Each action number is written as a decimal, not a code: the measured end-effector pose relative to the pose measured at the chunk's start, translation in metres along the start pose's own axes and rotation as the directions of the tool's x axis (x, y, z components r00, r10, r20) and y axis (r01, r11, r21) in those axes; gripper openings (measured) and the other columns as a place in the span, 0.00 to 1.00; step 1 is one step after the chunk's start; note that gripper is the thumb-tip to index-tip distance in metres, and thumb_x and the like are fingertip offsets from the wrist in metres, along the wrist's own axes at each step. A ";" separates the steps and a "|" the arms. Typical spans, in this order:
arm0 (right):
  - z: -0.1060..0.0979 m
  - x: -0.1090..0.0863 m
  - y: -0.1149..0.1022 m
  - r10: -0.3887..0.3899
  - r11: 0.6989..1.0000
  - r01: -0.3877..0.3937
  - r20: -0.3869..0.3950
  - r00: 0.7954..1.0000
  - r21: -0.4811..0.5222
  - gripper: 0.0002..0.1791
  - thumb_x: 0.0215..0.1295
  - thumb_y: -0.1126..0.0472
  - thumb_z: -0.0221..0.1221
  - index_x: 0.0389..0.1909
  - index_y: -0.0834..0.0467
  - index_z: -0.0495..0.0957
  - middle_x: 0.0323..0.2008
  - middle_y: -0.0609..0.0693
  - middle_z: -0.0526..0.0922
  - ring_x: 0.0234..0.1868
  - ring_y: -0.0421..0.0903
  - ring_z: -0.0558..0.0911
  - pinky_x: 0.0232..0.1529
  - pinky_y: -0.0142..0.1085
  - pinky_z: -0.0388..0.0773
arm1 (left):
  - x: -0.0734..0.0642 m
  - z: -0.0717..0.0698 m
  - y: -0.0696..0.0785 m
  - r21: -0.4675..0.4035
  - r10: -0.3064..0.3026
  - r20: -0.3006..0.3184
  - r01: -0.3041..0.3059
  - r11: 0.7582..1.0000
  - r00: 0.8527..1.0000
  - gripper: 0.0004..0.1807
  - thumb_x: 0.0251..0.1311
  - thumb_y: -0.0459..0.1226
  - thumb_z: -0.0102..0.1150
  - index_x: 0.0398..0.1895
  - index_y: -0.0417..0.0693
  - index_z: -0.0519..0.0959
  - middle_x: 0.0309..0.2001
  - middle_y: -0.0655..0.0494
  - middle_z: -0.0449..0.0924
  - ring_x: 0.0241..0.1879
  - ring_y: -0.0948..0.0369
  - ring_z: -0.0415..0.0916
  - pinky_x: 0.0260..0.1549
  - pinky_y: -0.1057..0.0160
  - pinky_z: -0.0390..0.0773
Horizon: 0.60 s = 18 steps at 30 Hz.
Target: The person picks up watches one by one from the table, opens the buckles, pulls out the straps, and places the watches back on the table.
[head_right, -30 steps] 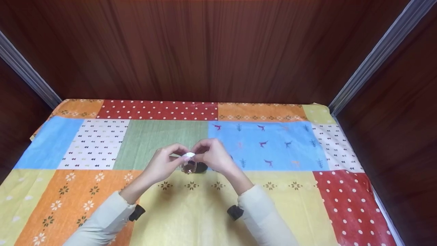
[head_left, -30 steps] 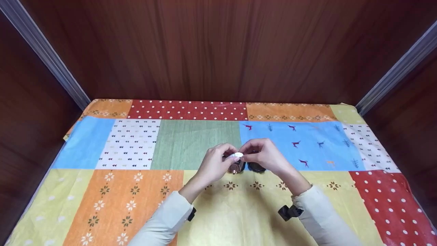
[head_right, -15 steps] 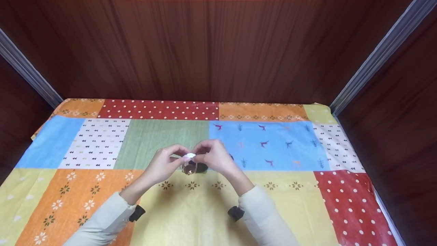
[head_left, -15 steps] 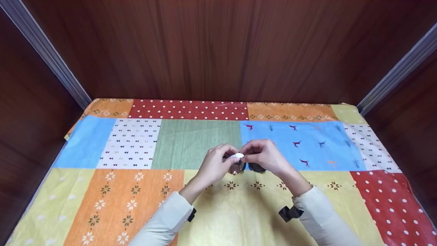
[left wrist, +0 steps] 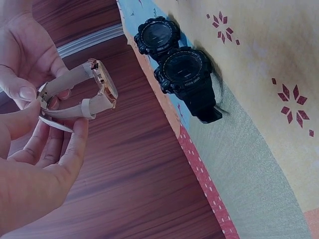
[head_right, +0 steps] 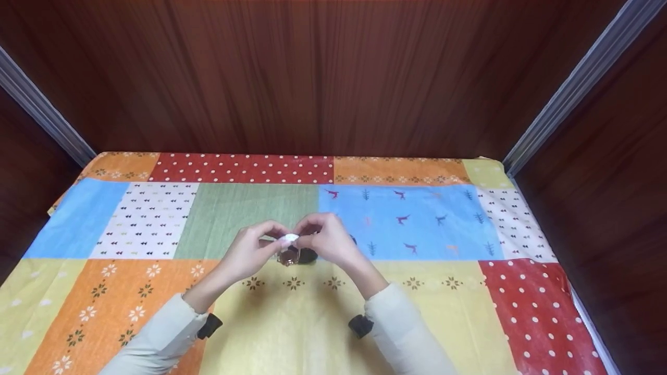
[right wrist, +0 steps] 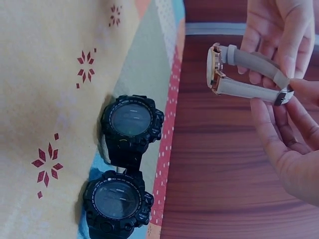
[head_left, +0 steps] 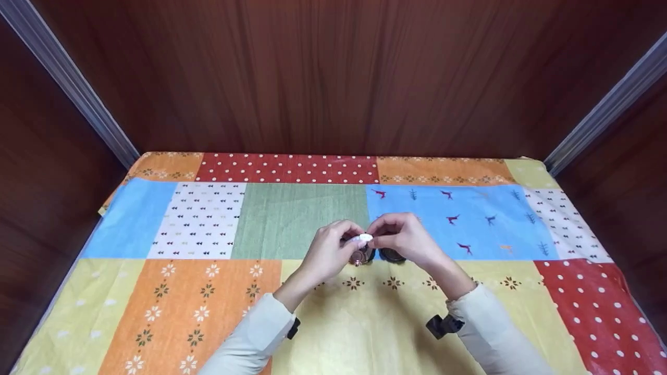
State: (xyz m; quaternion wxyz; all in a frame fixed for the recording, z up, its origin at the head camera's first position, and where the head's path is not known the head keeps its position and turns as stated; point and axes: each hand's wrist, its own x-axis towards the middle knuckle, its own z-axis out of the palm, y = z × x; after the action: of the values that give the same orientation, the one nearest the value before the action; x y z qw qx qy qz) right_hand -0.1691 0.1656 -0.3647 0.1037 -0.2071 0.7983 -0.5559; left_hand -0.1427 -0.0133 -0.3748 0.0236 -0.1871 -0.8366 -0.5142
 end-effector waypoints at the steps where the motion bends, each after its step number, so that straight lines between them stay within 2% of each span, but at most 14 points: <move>1: 0.000 0.000 0.000 -0.003 1.000 0.003 -0.001 1.000 0.005 0.06 0.50 0.72 0.62 0.31 0.68 0.80 0.27 0.58 0.81 0.28 0.42 0.78 0.32 0.32 0.76 | 0.000 0.000 0.000 -0.001 0.000 -0.001 0.000 1.000 1.000 0.04 0.59 0.33 0.57 0.33 0.41 0.78 0.34 0.53 0.77 0.35 0.58 0.76 0.35 0.68 0.75; 7: -0.002 -0.001 -0.002 0.000 1.000 0.000 0.005 1.000 0.023 0.07 0.50 0.73 0.62 0.32 0.70 0.79 0.27 0.59 0.81 0.28 0.42 0.78 0.32 0.32 0.75 | 0.000 0.001 0.000 0.005 -0.002 -0.007 0.002 1.000 1.000 0.03 0.59 0.32 0.56 0.33 0.40 0.78 0.35 0.52 0.77 0.37 0.58 0.76 0.36 0.68 0.75; 18: -0.001 -0.001 -0.003 -0.009 0.998 0.011 0.037 0.999 -0.061 0.06 0.52 0.72 0.59 0.33 0.67 0.79 0.29 0.56 0.81 0.31 0.45 0.78 0.34 0.33 0.76 | -0.001 0.001 0.002 0.034 0.012 -0.039 -0.011 0.999 0.999 0.03 0.58 0.32 0.57 0.32 0.40 0.79 0.33 0.54 0.77 0.34 0.60 0.75 0.34 0.68 0.75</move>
State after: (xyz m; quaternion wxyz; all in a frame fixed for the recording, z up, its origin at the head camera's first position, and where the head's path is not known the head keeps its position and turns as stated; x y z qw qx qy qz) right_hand -0.1685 0.1664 -0.3617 0.1091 -0.2244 0.8118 -0.5280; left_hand -0.1412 -0.0113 -0.3736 0.0460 -0.1813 -0.8434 -0.5037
